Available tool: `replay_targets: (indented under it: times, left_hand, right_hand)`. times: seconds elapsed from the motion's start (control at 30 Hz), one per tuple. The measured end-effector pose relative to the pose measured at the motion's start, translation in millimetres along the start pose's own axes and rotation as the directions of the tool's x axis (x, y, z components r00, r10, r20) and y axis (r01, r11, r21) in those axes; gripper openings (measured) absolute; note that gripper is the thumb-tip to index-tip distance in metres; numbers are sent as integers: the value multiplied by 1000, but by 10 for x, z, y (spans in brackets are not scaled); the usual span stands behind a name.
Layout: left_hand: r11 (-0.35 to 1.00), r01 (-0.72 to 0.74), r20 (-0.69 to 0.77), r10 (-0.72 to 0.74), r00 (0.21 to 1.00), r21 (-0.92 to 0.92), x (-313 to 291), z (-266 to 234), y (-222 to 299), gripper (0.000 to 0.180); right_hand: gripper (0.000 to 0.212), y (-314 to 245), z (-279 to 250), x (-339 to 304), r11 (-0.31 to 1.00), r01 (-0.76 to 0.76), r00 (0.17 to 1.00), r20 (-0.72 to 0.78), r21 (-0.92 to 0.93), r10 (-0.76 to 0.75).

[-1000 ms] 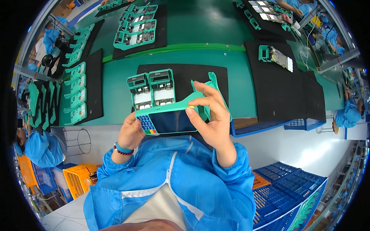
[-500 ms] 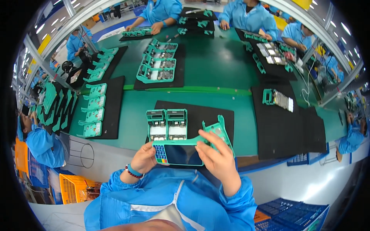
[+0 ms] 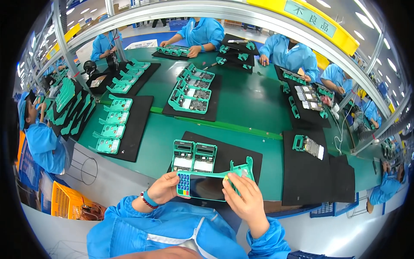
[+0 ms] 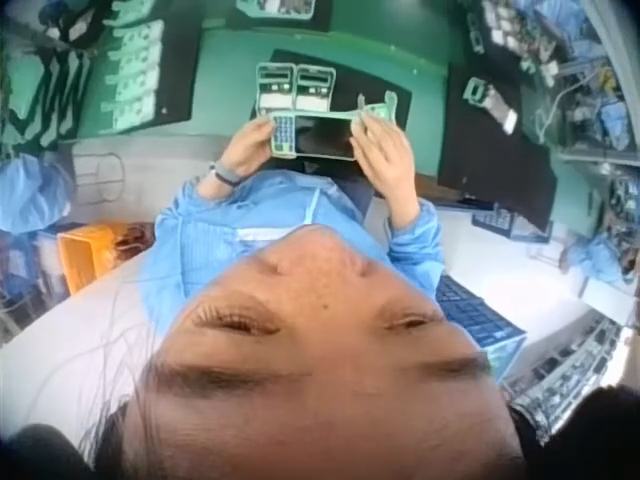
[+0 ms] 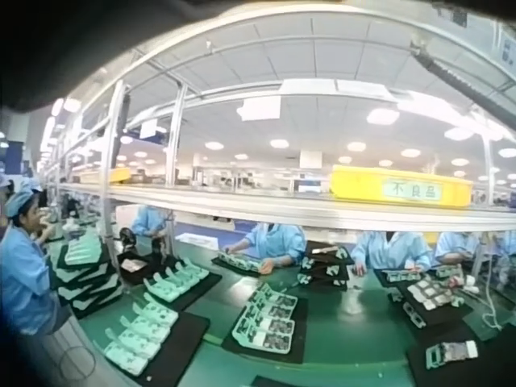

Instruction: The person assembles handheld electronic terminals by inserting circuit boards into green plastic casings by hand.

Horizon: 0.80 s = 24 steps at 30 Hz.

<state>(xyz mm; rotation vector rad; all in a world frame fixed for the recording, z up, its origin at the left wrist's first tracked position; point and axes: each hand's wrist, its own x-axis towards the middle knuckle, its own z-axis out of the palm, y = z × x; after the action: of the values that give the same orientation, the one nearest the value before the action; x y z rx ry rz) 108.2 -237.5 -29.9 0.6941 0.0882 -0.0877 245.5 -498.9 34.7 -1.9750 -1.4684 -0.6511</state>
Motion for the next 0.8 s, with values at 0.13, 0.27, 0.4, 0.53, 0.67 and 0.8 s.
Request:
replay_targets:
  times: [0.13,0.27,0.4,0.53,0.67,0.8]
  left_hand:
    - [999,-13,-16,14,1000,29,30,48,6,38]
    - [996,-55,39,53,998,74,27,33,8,38]
    - [992,-59,60,52,997,110,3,51,-6,38]
    - [989,-76,82,66,994,123,-20,27,-32,39]
    - [990,-75,76,66,995,120,-41,24,-32,37]
    - [992,-54,66,47,997,115,-35,25,-29,37]
  right_hand:
    - [34,-7,37,29,996,-11,997,-79,92,19]
    - [45,-69,119,10,928,-285,924,-190,241,333]
    - [43,-64,189,55,739,-439,811,-128,511,571]
    - [37,29,251,-36,641,-515,816,96,569,570]
    - [35,-69,223,8,643,-512,822,107,570,560]
    - [37,-83,269,-5,593,-545,785,114,592,609]
